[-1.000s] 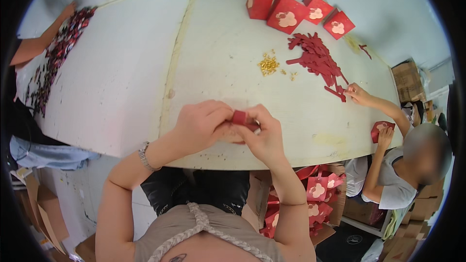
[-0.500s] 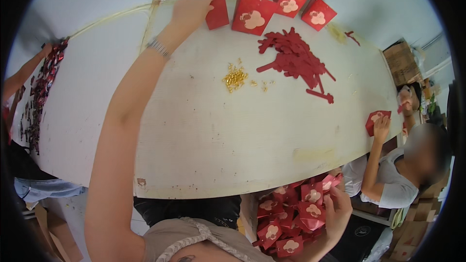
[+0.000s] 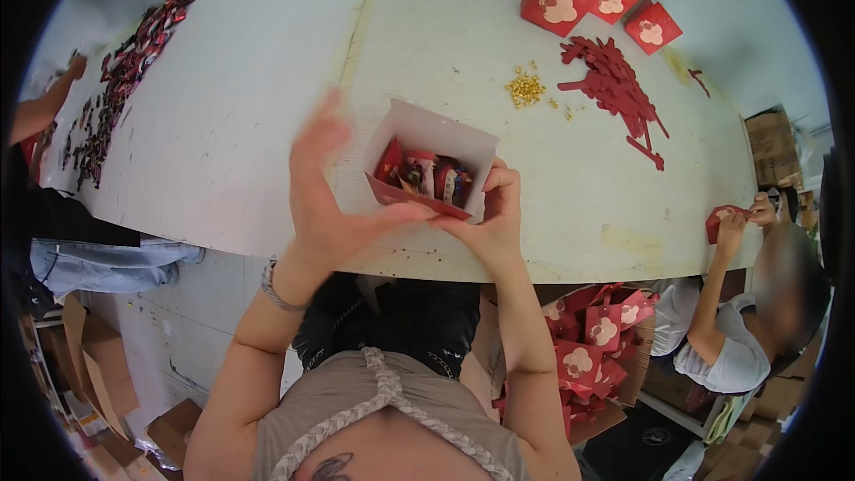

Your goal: The person assembles small red gift boxes at a workbench. They fold the red paper, insert a gold decorative element, and attach a red ribbon to each box, then place the finished boxes in a pile.

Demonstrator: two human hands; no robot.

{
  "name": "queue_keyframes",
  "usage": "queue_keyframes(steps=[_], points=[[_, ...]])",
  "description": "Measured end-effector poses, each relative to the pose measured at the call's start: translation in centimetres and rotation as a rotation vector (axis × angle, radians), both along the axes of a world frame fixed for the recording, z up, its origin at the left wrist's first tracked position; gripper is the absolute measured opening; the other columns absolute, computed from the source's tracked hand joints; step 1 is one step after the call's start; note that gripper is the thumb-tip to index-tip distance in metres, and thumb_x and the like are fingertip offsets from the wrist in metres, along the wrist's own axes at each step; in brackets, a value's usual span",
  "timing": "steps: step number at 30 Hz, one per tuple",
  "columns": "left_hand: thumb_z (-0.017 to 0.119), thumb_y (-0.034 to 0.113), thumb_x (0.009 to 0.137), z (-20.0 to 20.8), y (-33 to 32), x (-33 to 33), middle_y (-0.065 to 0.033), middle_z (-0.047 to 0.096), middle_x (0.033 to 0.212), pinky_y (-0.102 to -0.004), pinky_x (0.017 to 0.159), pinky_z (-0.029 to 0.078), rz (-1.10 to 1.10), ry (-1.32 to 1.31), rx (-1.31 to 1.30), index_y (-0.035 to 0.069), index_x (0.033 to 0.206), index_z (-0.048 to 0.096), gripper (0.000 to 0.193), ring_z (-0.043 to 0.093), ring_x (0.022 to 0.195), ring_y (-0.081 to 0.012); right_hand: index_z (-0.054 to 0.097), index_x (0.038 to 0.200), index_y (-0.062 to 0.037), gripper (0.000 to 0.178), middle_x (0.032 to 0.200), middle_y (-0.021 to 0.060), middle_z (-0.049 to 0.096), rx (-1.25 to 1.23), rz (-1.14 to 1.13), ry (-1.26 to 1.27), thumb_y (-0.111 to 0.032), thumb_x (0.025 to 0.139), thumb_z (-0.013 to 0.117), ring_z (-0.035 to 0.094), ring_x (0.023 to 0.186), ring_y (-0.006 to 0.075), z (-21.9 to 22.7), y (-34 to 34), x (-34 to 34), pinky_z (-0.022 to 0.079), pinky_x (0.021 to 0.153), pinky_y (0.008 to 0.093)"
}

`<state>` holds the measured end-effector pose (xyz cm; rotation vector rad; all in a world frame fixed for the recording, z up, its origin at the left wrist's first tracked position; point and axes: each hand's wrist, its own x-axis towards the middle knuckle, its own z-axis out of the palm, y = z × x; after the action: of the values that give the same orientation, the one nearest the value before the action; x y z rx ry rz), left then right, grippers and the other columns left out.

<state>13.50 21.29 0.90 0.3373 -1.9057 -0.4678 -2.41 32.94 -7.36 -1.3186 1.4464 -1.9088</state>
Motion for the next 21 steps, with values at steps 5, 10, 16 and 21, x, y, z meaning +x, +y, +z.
queue_keyframes(steps=[5, 10, 16, 21], points=[[0.075, 0.04, 0.075, -6.3, -2.4, 0.3, -0.0127, 0.04, 0.132, -0.0383, 0.106, 0.031, -0.705, -0.016, 0.831, 0.006, 0.118, 0.037, 0.066, 0.039, 0.125, -0.0221, 0.04, 0.102, -0.009, 0.053, 0.132, 0.0133, 0.04, -0.147, 0.085, -0.104, -0.017, 0.07, 0.081, 0.041, 0.122, 0.0255, 0.7, -0.7, 0.5, 0.034, 0.101, 0.0387], [0.06, 0.042, 0.088, -6.8, -0.7, -0.7, -0.0131, 0.038, 0.133, -0.0377, 0.102, 0.038, -0.647, 0.072, 0.787, 0.004, 0.115, 0.036, 0.052, 0.041, 0.123, -0.0214, 0.053, 0.095, -0.002, 0.027, 0.121, 0.0138, 0.046, -0.109, -0.193, 0.155, -0.019, 0.081, 0.068, 0.047, 0.108, 0.0234, 0.3, -0.1, 1.0, 0.037, 0.095, 0.0359], [0.053, 0.039, 0.093, -7.0, 1.4, -1.4, -0.0144, 0.037, 0.133, -0.037, 0.094, 0.047, -0.648, 0.302, 0.953, 0.002, 0.115, 0.037, 0.045, 0.046, 0.117, -0.0216, 0.054, 0.092, -0.0005, 0.027, 0.114, 0.0134, 0.047, -0.153, -0.289, 0.127, -0.021, 0.082, 0.068, 0.047, 0.103, 0.0225, 0.2, -0.9, 2.3, 0.037, 0.092, 0.0339], [0.054, 0.034, 0.094, -7.5, 1.8, -1.4, -0.015, 0.044, 0.129, -0.0316, 0.089, 0.046, -0.518, 0.271, 0.913, -0.001, 0.105, 0.049, 0.037, 0.053, 0.109, -0.02, 0.051, 0.091, -0.0014, 0.029, 0.118, 0.0143, 0.044, -0.21, -0.288, 0.084, -0.023, 0.083, 0.067, 0.046, 0.103, 0.022, -0.3, -1.2, 2.6, 0.037, 0.092, 0.0341]])
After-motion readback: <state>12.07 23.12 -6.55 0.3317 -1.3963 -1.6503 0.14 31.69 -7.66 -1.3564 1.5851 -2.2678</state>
